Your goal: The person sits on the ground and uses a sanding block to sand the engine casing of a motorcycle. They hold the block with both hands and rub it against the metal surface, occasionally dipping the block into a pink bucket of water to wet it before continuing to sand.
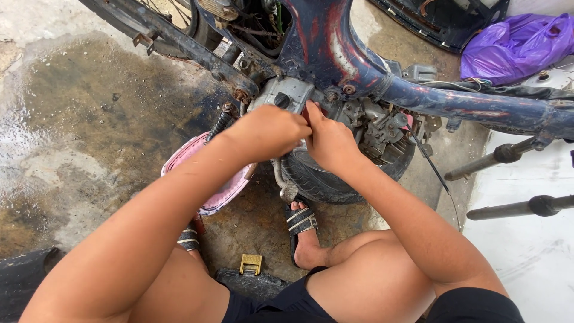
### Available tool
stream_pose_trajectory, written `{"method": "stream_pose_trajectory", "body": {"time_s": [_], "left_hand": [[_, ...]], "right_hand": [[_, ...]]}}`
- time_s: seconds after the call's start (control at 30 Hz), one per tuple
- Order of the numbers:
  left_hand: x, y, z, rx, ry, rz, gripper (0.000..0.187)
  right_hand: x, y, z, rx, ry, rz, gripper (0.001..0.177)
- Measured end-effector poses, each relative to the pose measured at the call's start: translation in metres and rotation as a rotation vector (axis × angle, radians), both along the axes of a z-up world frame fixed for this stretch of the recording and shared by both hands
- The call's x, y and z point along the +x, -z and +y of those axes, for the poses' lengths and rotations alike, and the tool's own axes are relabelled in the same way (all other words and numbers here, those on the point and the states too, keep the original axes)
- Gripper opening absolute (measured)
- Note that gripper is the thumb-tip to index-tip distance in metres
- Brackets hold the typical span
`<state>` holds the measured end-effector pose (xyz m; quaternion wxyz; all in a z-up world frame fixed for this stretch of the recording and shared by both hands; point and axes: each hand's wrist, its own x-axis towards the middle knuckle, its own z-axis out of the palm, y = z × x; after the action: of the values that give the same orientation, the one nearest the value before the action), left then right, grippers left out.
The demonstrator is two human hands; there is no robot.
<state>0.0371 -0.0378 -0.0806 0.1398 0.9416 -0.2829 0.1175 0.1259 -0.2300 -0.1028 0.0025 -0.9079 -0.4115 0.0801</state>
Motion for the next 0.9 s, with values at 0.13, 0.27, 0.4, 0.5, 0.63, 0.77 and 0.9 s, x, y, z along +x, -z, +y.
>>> {"method": "stream_pose_trajectory", "body": {"time_s": [0.13, 0.27, 0.4, 0.5, 0.63, 0.77, 0.9], "left_hand": [[-0.011, -0.023, 0.035, 0.002, -0.251, 0.222, 0.023], [-0.016, 0.01, 0.045, 0.061, -0.349, 0.254, 0.027], [-0.021, 0.026, 0.049, 0.071, -0.354, 0.299, 0.036], [-0.02, 0.028, 0.053, 0.105, -0.367, 0.329, 0.036], [-0.017, 0.03, 0.051, 0.069, -0.354, 0.368, 0.037], [-0.012, 0.027, 0.05, 0.107, -0.349, 0.36, 0.038], [-0.01, 0.038, 0.049, 0.134, -0.332, 0.346, 0.038]], "right_hand": [[-0.017, -0.027, 0.015, -0.165, -0.054, -0.047, 0.074], [-0.023, -0.035, 0.024, -0.161, 0.012, -0.001, 0.072], [-0.035, -0.041, 0.034, -0.054, 0.12, 0.1, 0.061], [-0.038, -0.047, 0.044, -0.03, 0.192, 0.128, 0.061], [-0.027, -0.041, 0.046, -0.028, 0.235, 0.127, 0.061], [-0.033, -0.054, 0.043, -0.084, 0.184, 0.194, 0.061], [-0.033, -0.055, 0.048, -0.047, 0.232, 0.161, 0.067]]}}
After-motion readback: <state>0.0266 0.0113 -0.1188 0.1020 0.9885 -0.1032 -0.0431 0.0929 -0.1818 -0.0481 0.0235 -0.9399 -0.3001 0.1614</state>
